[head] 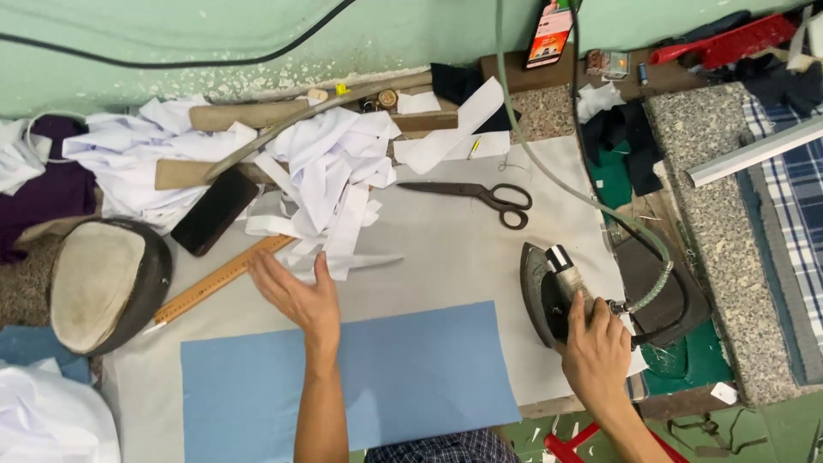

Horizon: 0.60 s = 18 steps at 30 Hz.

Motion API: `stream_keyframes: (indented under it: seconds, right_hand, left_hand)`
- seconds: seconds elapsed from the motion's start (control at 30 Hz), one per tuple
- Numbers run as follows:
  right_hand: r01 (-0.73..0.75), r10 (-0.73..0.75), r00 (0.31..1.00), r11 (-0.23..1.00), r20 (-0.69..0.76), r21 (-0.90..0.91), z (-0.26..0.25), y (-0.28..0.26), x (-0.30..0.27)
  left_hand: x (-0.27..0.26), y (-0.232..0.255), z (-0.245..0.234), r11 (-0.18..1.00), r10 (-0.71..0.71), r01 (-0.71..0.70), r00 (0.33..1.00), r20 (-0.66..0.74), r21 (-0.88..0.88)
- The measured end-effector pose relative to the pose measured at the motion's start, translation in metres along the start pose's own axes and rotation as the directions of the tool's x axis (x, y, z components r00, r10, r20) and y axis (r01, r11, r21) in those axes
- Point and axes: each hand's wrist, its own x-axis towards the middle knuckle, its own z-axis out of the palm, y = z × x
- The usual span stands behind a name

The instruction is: The person irons a light blue fabric on a work table, then places a white paper strip on it and irons over the strip. They repeat this process with another white paper strip, using a black rectangular object to hold the fabric in place while ironing.

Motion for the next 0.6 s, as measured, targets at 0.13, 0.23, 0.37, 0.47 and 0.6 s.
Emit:
stream_keyframes:
  seconds: [0.13,0.23,0.37,0.47,0.6]
  right_hand:
    - [-0.114,0.101,0.989,0.986,0.109,0.121,0.001,-0.009,0.059]
    - [-0.232,0.212,0.961,0.968,0.179,0.098,-0.005,-0.02,0.081]
    - [-0.267,0.264,0.95,0.964,0.164,-0.003,-0.001,-0.027,0.081]
    - [-0.283,0.281,0.942,0.959,0.182,-0.014,0.001,-0.026,0.083]
    - [-0.296,0.291,0.931,0.955,0.219,-0.006,-0.005,-0.028,0.086]
  left_hand:
    - [0.012,0.03,0.148,0.86,0.387,-0.364,0.922,-0.008,-0.357]
    - [0.009,0.056,0.251,0.841,0.472,-0.255,0.776,0.418,-0.477]
    - [0.037,0.083,0.294,0.919,0.379,-0.31,0.523,0.763,-0.245]
    - [0.035,0.077,0.321,0.875,0.419,-0.443,0.483,0.769,-0.198]
    - [0.027,0.052,0.347,0.647,0.678,-0.725,0.406,0.613,-0.236]
